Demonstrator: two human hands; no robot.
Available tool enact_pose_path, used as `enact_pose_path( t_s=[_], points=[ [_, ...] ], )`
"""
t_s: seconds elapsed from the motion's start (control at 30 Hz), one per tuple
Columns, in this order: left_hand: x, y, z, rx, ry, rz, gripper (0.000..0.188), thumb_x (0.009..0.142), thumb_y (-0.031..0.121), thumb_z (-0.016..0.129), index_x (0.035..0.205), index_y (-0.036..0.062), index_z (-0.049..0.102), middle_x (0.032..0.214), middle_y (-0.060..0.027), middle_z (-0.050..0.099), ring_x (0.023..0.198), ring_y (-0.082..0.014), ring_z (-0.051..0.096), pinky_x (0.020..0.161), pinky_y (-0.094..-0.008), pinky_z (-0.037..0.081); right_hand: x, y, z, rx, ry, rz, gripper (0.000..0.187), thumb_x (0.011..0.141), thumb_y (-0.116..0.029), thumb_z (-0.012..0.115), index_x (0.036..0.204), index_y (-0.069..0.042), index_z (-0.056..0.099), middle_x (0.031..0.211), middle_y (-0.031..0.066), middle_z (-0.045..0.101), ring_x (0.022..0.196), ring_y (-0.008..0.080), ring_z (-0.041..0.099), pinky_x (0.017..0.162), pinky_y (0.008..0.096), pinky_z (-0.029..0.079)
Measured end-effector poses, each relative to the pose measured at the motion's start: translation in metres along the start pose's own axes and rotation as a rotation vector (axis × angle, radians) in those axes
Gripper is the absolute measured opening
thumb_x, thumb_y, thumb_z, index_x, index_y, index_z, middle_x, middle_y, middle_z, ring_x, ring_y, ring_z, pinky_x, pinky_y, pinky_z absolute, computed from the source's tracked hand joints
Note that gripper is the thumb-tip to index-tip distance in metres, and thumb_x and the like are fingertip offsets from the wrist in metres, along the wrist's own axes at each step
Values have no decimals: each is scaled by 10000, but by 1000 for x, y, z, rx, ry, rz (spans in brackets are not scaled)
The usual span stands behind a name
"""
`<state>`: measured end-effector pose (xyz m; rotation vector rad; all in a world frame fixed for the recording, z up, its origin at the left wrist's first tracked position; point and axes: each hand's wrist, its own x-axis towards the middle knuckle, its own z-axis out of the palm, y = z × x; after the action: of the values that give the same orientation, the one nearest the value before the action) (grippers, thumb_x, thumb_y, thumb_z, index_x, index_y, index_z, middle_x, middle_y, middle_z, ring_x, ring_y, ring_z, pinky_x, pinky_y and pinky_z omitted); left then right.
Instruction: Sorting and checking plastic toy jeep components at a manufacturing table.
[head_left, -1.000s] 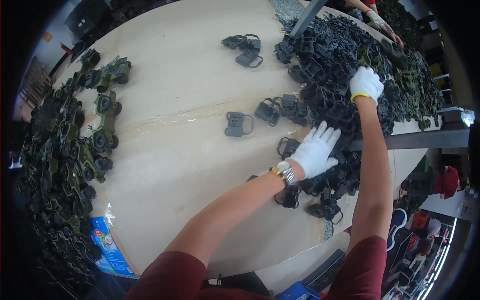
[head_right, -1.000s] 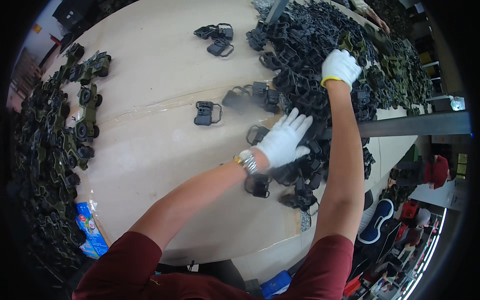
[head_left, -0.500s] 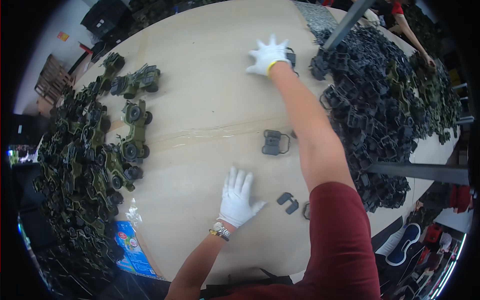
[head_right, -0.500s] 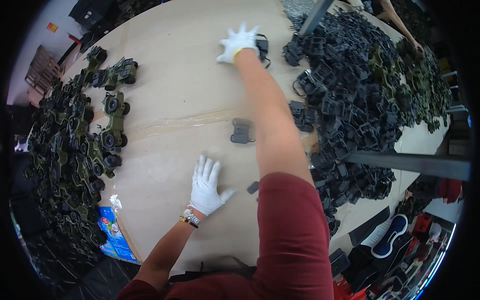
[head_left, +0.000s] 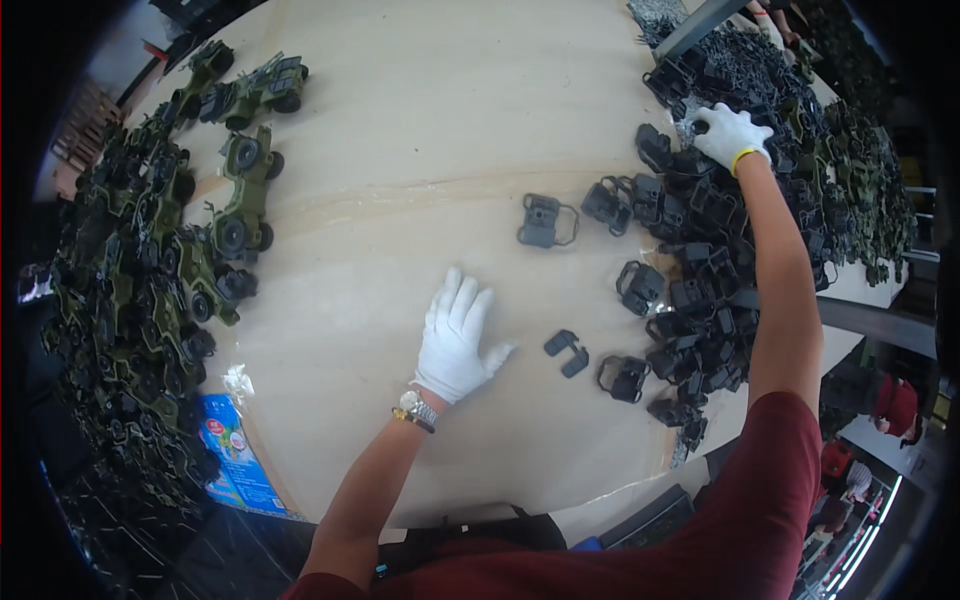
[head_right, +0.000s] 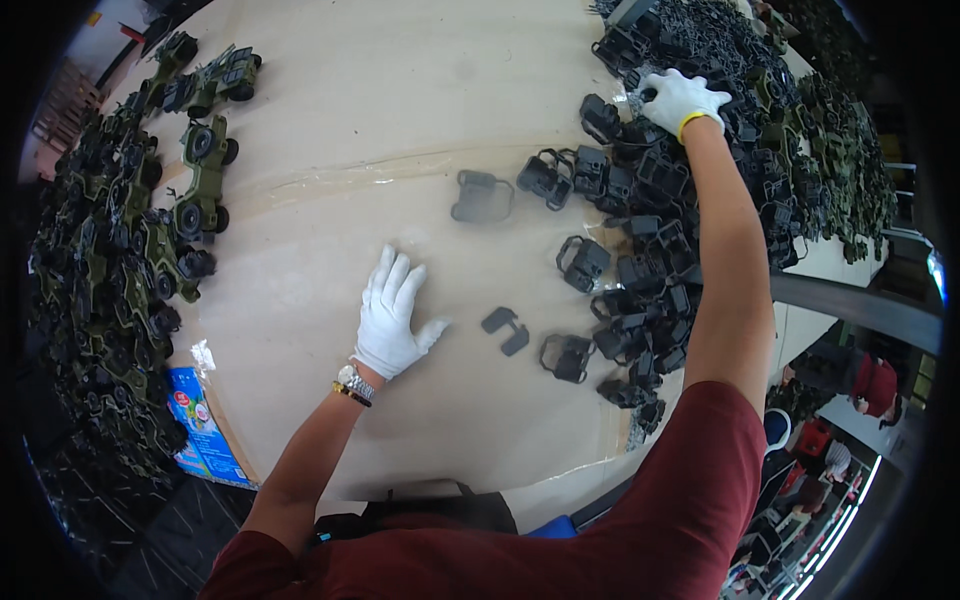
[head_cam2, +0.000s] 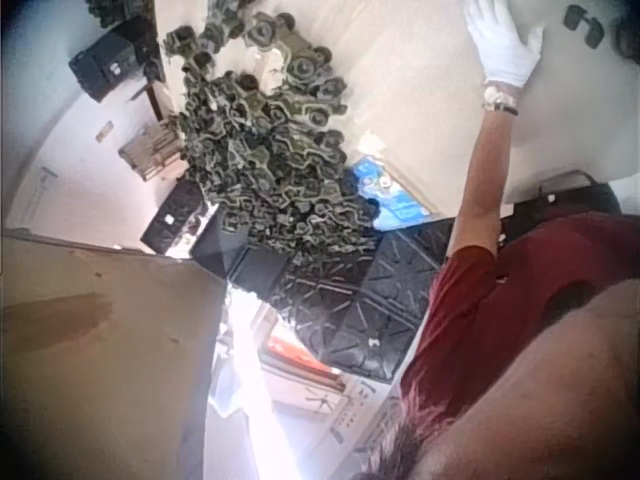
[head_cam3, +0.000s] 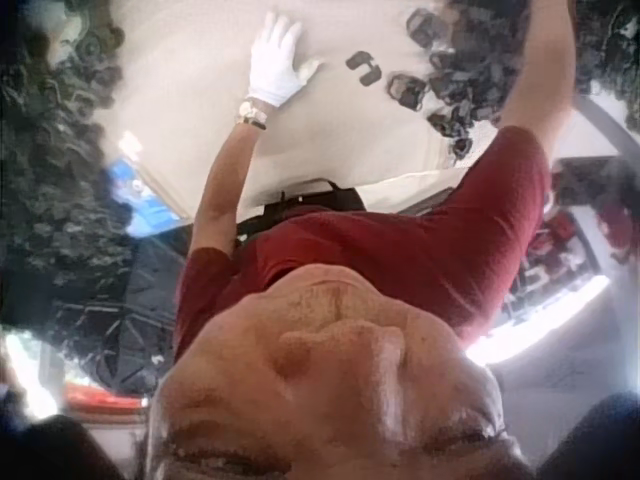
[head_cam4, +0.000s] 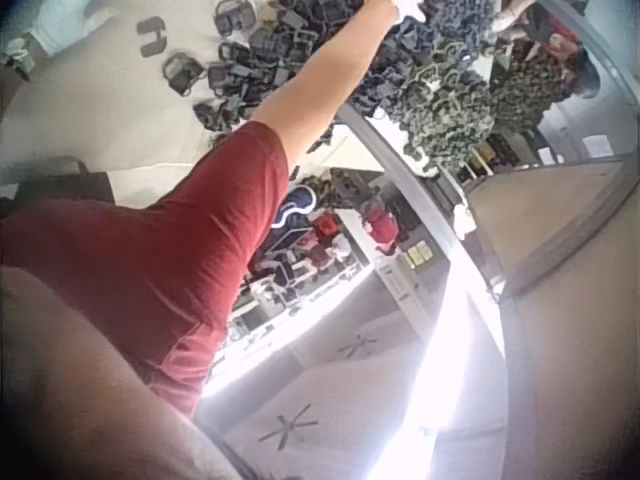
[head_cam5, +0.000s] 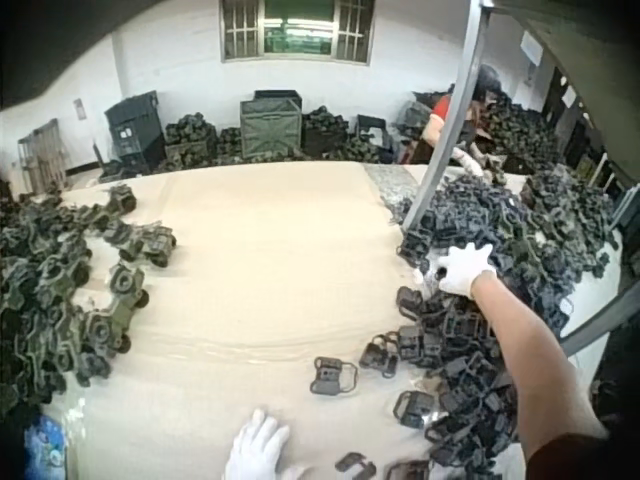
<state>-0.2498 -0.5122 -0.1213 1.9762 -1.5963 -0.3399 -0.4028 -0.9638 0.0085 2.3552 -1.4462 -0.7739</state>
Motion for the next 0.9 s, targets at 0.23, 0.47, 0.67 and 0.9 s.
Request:
enact_pose_path(
  t_s=[0.23,0.47,0.67,0.9],
  points=[
    [6,13,-1,-100,66,31,701,767,314,801,1339,24,519,1421,-201,479,1425,-421,362,1152,-543,324,-32,88,23,-382,-443,298,586,933,-464,567,1469,-239,490,1504,92,497,1387,389,463,1100,655,360],
    [-84,0,-28,-307,209,-153,532,814,283,756,1257,35,595,1334,-197,575,1313,-376,504,1085,-460,431,-59,-48,-13,-276,-91,46,670,943,-417,633,1544,-221,409,1553,120,439,1390,431,431,1120,496,410],
    [-273,50,-66,-470,-66,-253,350,877,261,719,1172,80,662,1143,-144,669,1074,-368,623,967,-459,490,-115,-172,61,-61,576,-1039,598,962,-260,593,1531,-207,416,1529,143,455,1360,420,437,1141,469,367],
    [-553,68,-103,-325,137,-847,239,908,272,641,1058,94,695,1020,-165,700,966,-376,654,862,-464,529,-160,-116,56,-662,131,30,524,1010,-262,384,1532,-309,407,1665,-40,230,1483,323,273,1029,669,378]
  ],
)
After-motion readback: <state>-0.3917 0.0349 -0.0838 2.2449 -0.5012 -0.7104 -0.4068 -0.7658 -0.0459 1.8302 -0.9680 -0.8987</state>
